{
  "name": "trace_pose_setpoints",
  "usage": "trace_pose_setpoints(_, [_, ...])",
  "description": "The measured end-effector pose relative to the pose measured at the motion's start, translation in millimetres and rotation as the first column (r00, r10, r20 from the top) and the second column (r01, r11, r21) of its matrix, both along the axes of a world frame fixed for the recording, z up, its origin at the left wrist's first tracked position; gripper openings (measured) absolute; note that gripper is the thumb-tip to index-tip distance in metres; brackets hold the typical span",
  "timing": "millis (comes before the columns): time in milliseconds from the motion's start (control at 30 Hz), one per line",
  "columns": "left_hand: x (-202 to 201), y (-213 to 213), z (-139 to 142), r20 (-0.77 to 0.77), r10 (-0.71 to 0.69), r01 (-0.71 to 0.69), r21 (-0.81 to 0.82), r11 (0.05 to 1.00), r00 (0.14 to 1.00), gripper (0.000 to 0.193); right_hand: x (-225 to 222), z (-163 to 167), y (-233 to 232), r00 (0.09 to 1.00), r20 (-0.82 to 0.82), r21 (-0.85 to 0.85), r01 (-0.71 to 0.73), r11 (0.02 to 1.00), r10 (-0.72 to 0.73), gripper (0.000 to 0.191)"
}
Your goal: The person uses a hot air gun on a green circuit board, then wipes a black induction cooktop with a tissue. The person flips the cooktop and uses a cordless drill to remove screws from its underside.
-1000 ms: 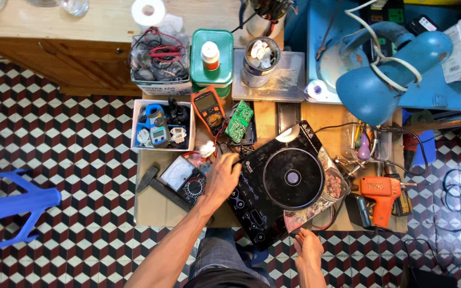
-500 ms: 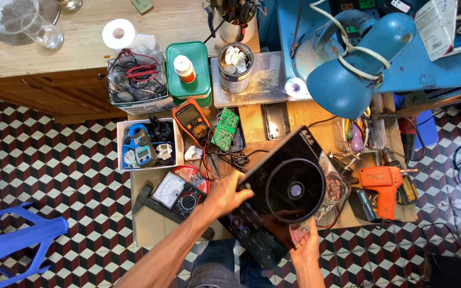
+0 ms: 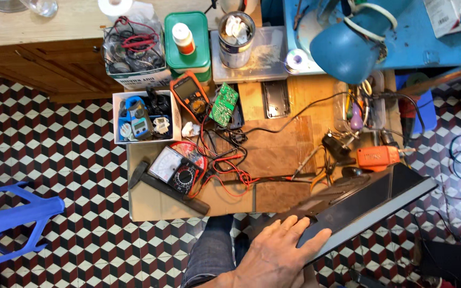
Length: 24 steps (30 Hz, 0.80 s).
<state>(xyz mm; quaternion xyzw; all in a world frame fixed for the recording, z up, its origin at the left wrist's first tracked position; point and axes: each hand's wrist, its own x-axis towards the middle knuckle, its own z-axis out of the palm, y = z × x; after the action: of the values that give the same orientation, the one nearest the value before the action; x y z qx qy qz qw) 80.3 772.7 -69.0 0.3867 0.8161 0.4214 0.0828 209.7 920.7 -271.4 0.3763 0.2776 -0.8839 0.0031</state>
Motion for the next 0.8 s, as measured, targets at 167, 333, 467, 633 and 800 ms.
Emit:
trace_pose_setpoints(167, [22, 1, 15, -0.161, 0.022, -0.029, -0.038, 0.999, 0.987, 0.076, 4, -1, -8, 0.994, -0.078, -0.108, -0.086, 0.990, 0.078, 0.052])
trace_pose_setpoints(333, [7, 9, 12, -0.338, 0.033, -0.077, -0.116, 0.990, 0.941, 0.059, -77, -34, 9, 0.987, -0.163, -0.161, -0.041, 0.986, 0.015, 0.051])
trace_pose_setpoints(467, [-12, 4, -11, -0.413, 0.006, -0.063, -0.124, 0.990, 0.911, 0.053, -119, -44, 24, 0.979, -0.201, -0.166, -0.015, 0.986, -0.019, 0.051])
trace_pose_setpoints(633, [-20, 4, -45, -0.429, -0.087, -0.005, -0.210, 0.978, 0.899, 0.065, -131, -38, 32, 0.976, -0.215, -0.156, 0.003, 0.988, -0.037, 0.050])
trace_pose_setpoints(800, [2, 1, -75, -0.473, -0.049, -0.043, -0.182, 0.982, 0.880, 0.056, -99, -3, 43, 0.980, -0.169, -0.230, 0.068, 0.971, -0.109, 0.049])
